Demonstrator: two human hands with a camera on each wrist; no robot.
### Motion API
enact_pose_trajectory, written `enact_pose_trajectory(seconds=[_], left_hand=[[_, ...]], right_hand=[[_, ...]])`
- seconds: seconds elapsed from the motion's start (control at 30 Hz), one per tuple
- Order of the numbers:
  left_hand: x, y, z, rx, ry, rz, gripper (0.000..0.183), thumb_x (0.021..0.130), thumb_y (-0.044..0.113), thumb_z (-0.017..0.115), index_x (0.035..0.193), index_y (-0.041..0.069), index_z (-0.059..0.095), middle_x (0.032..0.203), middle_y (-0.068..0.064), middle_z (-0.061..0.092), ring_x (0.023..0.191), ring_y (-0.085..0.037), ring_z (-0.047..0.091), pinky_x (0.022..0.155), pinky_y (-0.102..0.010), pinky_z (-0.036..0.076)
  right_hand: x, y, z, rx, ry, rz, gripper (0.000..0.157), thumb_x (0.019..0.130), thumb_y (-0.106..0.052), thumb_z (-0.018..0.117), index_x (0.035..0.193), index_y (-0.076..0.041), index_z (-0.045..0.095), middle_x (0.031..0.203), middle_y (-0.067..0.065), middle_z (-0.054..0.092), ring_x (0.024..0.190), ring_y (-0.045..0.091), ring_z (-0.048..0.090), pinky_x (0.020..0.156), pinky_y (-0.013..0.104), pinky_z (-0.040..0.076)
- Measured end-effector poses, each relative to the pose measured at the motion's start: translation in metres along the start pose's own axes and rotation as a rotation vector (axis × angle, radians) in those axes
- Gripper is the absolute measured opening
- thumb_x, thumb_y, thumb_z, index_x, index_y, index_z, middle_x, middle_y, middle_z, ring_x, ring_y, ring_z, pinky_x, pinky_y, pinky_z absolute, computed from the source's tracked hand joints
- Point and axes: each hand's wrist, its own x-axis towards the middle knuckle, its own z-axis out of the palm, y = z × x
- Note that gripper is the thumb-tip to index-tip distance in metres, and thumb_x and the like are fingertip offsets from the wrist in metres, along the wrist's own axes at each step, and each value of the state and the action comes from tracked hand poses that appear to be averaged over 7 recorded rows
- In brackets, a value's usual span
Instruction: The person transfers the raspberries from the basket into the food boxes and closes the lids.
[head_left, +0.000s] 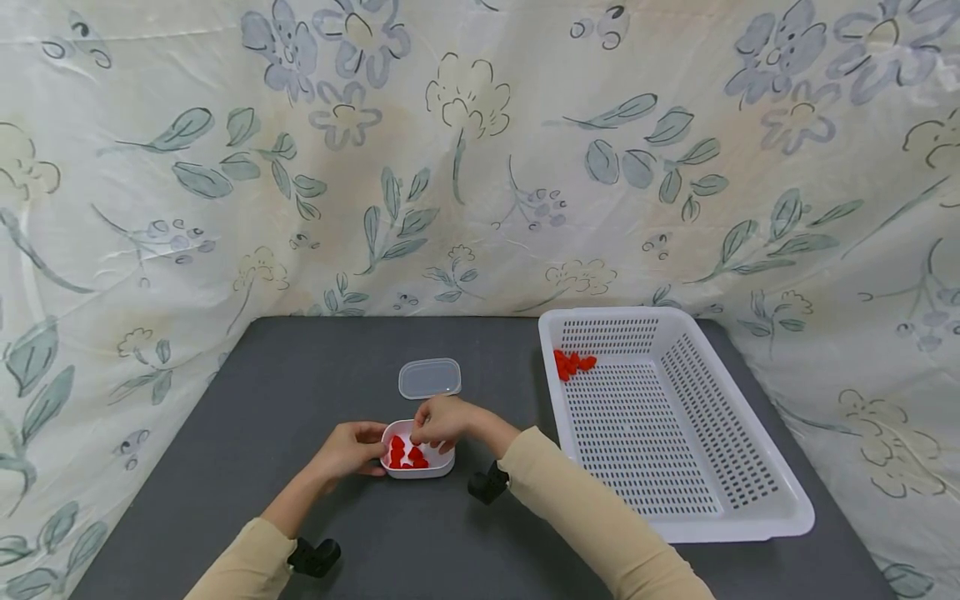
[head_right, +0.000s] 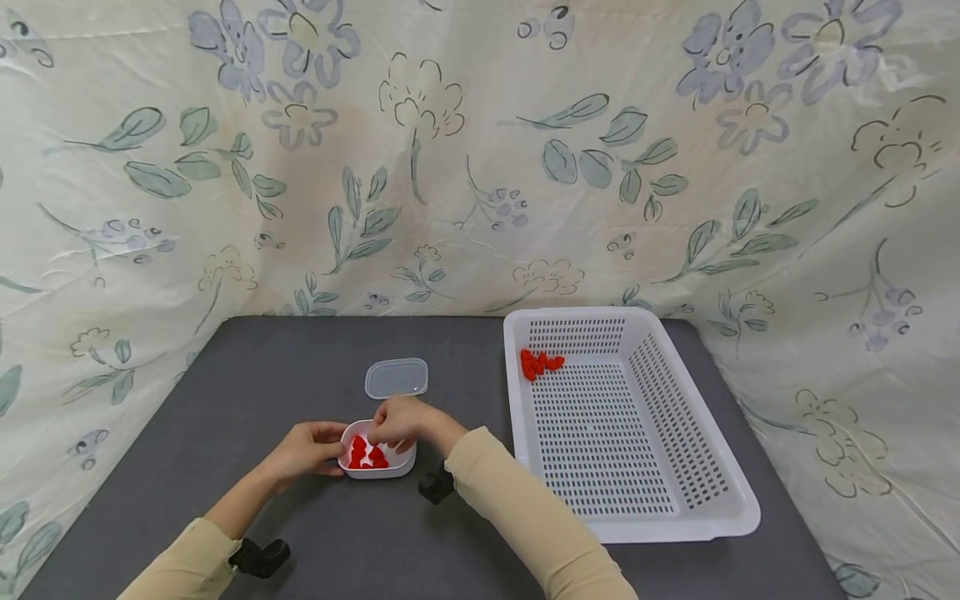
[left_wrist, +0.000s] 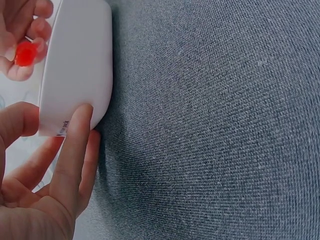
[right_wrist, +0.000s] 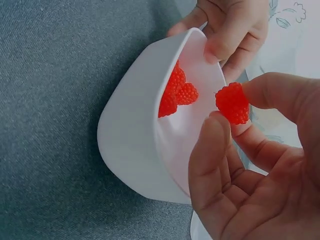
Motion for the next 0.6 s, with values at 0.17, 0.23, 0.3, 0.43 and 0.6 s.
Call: enact_pose_trajectory(seconds=[0.17, 0.23, 0.3, 0.43, 0.6], left_hand=[[0.0, 0.001, 0.0, 0.006, 0.005, -0.004, 0.034, 0.086, 0.002, 0.059, 0.118, -0.007, 0.055, 0.107, -0.019, 0.062, 0.078, -0.02, 0.062, 0.064, -0.036, 0.058], [-0.001, 0.001, -0.001, 0.005, -0.003, 0.003, 0.034, 0.086, 0.002, 0.059, 0.119, -0.007, 0.054, 0.108, -0.019, 0.062, 0.079, -0.02, 0.062, 0.064, -0.036, 0.058], [-0.001, 0.001, -0.002, 0.001, -0.015, 0.011, 0.035, 0.087, 0.003, 0.059, 0.119, -0.008, 0.053, 0.109, -0.021, 0.061, 0.08, -0.02, 0.063, 0.065, -0.036, 0.057], [-0.001, 0.0, -0.003, -0.004, -0.037, 0.025, 0.037, 0.087, 0.004, 0.059, 0.121, -0.009, 0.052, 0.111, -0.023, 0.059, 0.082, -0.021, 0.064, 0.066, -0.037, 0.057], [-0.001, -0.001, -0.003, 0.001, -0.043, 0.032, 0.037, 0.087, 0.004, 0.059, 0.121, -0.009, 0.052, 0.111, -0.024, 0.059, 0.082, -0.022, 0.064, 0.066, -0.037, 0.057]], right_hand=[[0.001, -0.001, 0.004, -0.01, -0.008, -0.006, 0.004, 0.082, -0.013, 0.062, 0.079, -0.009, 0.062, 0.067, 0.001, 0.056, 0.055, 0.012, 0.053, 0.053, 0.027, 0.054], [0.001, -0.002, 0.006, -0.009, -0.011, -0.003, 0.005, 0.082, -0.013, 0.062, 0.079, -0.009, 0.062, 0.066, 0.003, 0.056, 0.055, 0.012, 0.052, 0.052, 0.027, 0.054], [0.001, -0.003, 0.009, -0.012, -0.017, 0.002, 0.007, 0.083, -0.013, 0.062, 0.077, -0.01, 0.061, 0.063, 0.002, 0.055, 0.054, 0.012, 0.051, 0.053, 0.027, 0.055], [0.001, -0.002, 0.015, -0.026, -0.009, 0.018, 0.008, 0.083, -0.014, 0.061, 0.076, -0.01, 0.059, 0.059, 0.0, 0.05, 0.052, 0.011, 0.049, 0.052, 0.026, 0.055], [0.002, -0.001, 0.02, -0.036, 0.021, 0.018, 0.008, 0.082, -0.013, 0.062, 0.077, -0.009, 0.058, 0.058, -0.002, 0.048, 0.051, 0.01, 0.049, 0.049, 0.025, 0.054]])
